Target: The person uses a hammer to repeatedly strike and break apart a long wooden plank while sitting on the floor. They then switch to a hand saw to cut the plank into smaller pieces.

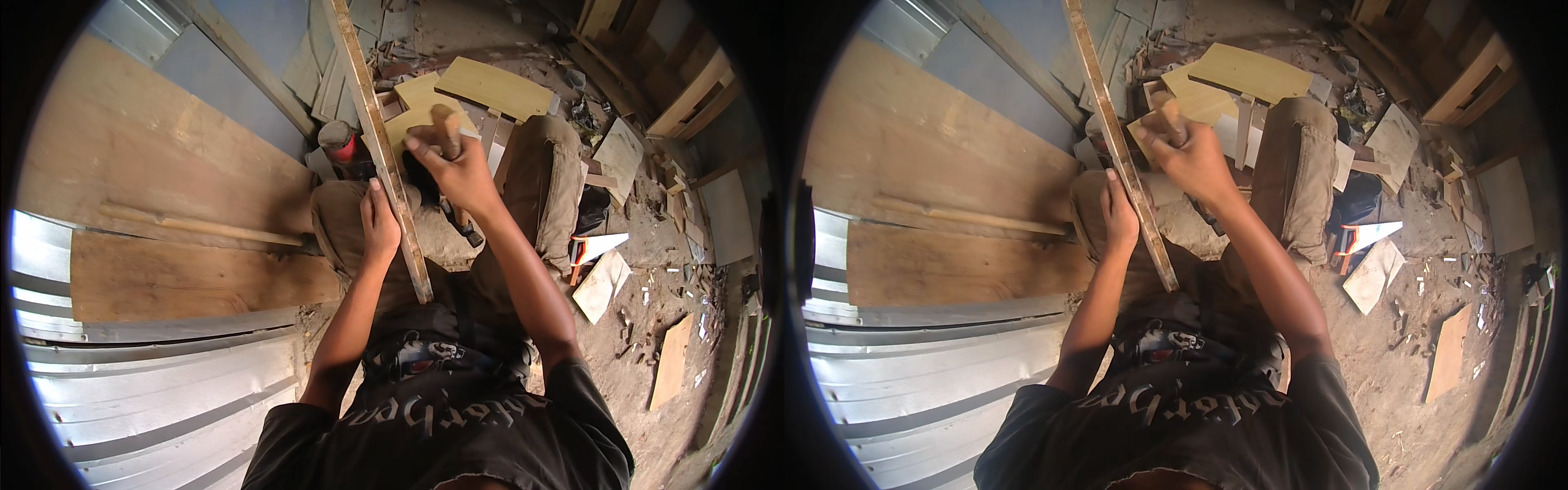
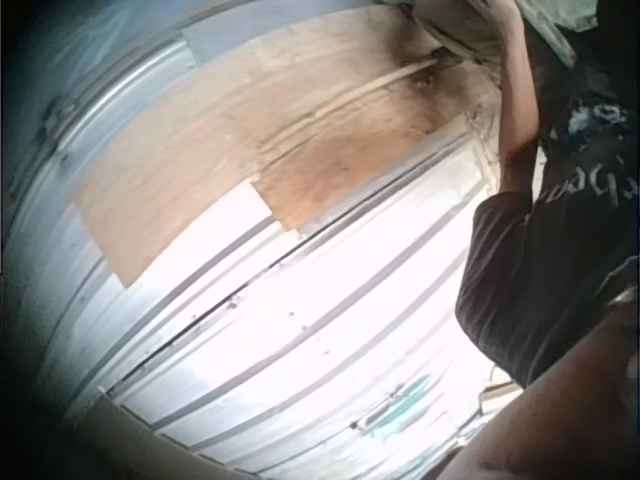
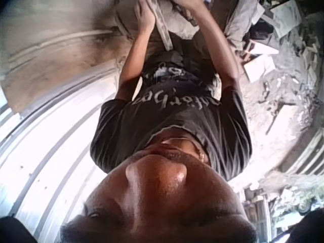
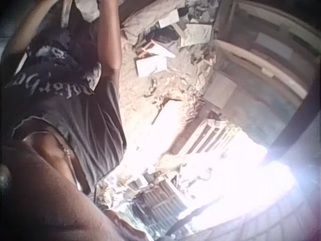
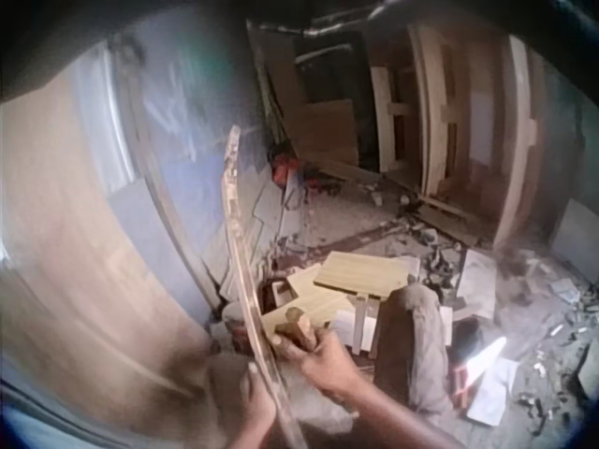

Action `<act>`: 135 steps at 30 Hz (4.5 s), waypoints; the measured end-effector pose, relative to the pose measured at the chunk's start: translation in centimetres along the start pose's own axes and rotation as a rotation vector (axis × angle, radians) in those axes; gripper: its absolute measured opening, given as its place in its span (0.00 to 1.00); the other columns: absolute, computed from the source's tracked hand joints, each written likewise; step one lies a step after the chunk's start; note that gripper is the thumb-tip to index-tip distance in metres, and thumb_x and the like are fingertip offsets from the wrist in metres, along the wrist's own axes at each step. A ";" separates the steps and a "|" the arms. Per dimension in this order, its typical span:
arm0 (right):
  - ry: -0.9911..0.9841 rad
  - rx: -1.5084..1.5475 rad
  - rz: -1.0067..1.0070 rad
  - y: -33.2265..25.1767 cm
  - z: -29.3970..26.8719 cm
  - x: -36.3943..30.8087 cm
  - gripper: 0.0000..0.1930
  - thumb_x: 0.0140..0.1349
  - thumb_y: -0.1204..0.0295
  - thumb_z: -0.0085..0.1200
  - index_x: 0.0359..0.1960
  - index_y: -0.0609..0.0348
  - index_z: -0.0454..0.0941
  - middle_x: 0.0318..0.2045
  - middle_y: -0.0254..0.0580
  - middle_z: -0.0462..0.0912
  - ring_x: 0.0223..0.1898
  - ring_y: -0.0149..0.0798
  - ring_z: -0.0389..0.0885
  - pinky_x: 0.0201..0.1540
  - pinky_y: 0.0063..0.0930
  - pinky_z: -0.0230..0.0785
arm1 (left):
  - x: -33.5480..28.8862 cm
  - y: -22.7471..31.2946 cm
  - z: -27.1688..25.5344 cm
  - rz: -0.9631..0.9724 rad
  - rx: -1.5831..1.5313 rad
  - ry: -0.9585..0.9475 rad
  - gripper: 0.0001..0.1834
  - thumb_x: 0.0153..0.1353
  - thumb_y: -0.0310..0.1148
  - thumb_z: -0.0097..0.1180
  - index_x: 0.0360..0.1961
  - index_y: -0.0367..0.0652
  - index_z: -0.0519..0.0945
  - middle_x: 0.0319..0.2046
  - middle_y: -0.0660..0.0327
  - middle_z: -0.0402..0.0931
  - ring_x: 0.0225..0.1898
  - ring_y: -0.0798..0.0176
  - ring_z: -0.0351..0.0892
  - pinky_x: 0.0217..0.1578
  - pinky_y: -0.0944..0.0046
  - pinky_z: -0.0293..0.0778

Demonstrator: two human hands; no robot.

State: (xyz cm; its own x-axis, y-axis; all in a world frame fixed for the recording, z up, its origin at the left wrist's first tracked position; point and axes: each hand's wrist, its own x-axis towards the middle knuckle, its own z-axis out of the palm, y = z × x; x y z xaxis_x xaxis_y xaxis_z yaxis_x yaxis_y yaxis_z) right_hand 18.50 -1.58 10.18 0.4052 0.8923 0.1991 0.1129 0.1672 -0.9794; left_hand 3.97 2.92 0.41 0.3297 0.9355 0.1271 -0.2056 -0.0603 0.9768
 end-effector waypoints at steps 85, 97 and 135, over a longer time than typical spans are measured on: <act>-0.150 0.835 -0.431 -3.3 -3.6 -4.9 0.32 0.59 0.37 0.39 0.11 0.52 0.58 0.08 0.32 0.58 0.12 0.33 0.54 0.20 0.30 0.49 | 14.3 8.6 0.8 0.054 -0.385 -0.234 0.12 0.64 0.37 0.57 0.25 0.49 0.70 0.15 0.73 0.61 0.14 0.74 0.59 0.32 0.62 0.72; 0.006 1.238 -0.223 1.1 -7.6 -1.9 0.29 0.57 0.43 0.48 0.08 0.47 0.56 0.06 0.28 0.53 0.11 0.29 0.49 0.14 0.23 0.47 | 14.2 8.8 1.7 0.062 -0.662 -0.608 0.13 0.70 0.31 0.46 0.24 0.50 0.67 0.14 0.75 0.60 0.11 0.78 0.56 0.32 0.71 0.62; 0.071 0.337 -0.192 -1.5 -3.1 -4.2 0.28 0.69 0.54 0.50 0.13 0.56 0.62 0.11 0.28 0.64 0.13 0.22 0.57 0.15 0.22 0.47 | 14.9 7.3 2.2 -0.073 -0.381 -0.290 0.26 0.63 0.61 0.52 0.34 0.45 0.70 0.16 0.72 0.60 0.13 0.75 0.58 0.19 0.71 0.61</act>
State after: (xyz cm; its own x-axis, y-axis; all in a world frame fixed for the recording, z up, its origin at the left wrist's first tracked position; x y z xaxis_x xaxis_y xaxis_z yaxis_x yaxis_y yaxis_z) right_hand 19.43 -6.92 10.94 0.4688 0.8020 0.3700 -0.1066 0.4672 -0.8777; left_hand 9.45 15.61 9.79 0.5879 0.7938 0.1558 -0.4772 0.1848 0.8591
